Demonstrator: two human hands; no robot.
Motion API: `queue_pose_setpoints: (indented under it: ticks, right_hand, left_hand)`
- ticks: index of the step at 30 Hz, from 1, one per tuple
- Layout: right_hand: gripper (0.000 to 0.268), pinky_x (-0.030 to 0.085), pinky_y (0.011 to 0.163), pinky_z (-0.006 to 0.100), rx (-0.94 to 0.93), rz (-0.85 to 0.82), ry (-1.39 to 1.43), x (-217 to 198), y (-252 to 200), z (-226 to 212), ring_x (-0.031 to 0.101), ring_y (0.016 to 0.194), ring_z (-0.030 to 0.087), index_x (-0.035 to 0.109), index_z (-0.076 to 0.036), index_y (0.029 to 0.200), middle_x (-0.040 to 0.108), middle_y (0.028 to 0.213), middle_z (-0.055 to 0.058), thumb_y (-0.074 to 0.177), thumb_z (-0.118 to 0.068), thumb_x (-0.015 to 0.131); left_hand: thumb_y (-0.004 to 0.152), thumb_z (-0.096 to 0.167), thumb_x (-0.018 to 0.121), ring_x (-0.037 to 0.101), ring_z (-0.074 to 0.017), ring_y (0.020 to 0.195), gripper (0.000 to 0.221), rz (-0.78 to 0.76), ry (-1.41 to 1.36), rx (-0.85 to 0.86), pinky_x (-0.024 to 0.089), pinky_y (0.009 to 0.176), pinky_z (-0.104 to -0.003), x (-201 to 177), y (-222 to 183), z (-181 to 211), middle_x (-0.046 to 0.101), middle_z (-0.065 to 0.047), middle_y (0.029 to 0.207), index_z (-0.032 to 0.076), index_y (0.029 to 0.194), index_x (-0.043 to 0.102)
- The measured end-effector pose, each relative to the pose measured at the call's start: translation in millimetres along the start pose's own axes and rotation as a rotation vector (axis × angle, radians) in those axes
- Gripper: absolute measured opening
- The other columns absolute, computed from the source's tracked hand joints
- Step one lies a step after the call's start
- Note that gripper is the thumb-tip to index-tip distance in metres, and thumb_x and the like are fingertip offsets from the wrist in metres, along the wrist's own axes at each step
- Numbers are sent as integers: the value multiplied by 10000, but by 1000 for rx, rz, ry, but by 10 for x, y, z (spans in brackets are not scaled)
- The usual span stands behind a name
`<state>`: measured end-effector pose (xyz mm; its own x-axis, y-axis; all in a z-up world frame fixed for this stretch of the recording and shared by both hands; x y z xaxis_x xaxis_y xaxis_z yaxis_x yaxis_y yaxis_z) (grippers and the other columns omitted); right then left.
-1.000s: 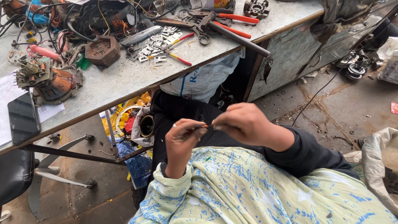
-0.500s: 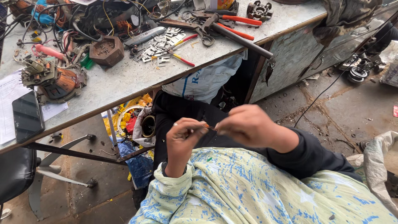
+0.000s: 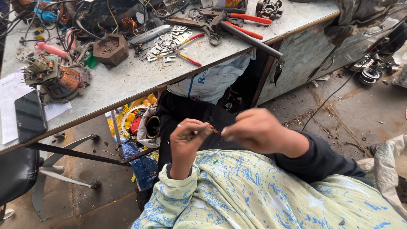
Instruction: The person works at a cluttered workbench, using pliers and their hands to strip and twist thin copper wires on a small electrical component.
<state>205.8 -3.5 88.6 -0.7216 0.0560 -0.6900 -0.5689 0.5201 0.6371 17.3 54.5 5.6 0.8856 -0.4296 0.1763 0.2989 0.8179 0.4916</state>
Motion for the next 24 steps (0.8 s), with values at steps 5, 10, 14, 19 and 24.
queue_pose_setpoints:
  ticks: [5, 10, 14, 19, 24]
  right_hand:
    - [223, 557, 663, 348, 185, 241, -126, -107, 0, 237, 709, 749, 241, 696, -108, 1120, 725, 882, 67, 911, -57, 754]
    - [234, 522, 595, 408, 118, -107, -131, 412, 95, 196, 676, 672, 290, 743, -110, 999, 705, 737, 63, 769, -69, 751]
    - [183, 506, 589, 417, 33, -298, -30, 413, 76, -9, 665, 641, 285, 765, -90, 1010, 659, 664, 75, 827, -90, 775]
    - [198, 527, 630, 346, 157, 141, 16, -304, -13, 41, 684, 676, 220, 738, -111, 1065, 717, 782, 36, 876, -57, 718]
    - [163, 512, 609, 394, 326, -14, -247, 43, 63, 351, 669, 684, 267, 762, -145, 973, 719, 773, 81, 819, -107, 801]
  left_hand:
    - [831, -109, 826, 699, -106, 834, 184, -175, 184, 37, 567, 701, -224, 245, -71, 85, 719, -86, 994, 0, 965, 763]
    - [894, -96, 775, 715, -107, 934, 151, 89, 102, 135, 611, 824, -241, -17, -56, 221, 693, -67, 1044, 9, 978, 706]
    - [882, -102, 798, 602, -60, 825, 178, 173, 127, 86, 494, 720, -193, -131, -40, 111, 685, -70, 1036, -3, 1002, 712]
    - [890, -95, 773, 720, -102, 879, 168, -76, 45, 22, 587, 769, -222, 68, 0, 82, 719, -76, 1028, 6, 1018, 734]
    - [853, -102, 807, 719, -114, 826, 177, -191, 98, 119, 601, 736, -225, 248, -64, 257, 733, -89, 997, -1, 987, 750]
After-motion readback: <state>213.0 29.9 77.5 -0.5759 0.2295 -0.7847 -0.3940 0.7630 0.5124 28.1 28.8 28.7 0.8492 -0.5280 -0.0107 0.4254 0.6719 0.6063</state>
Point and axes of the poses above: each hand's wrist, its own y-axis towards the middle knuckle, its own x-axis out of the palm, z = x × y, the point moved 6 cm from there along y, towards the middle knuckle
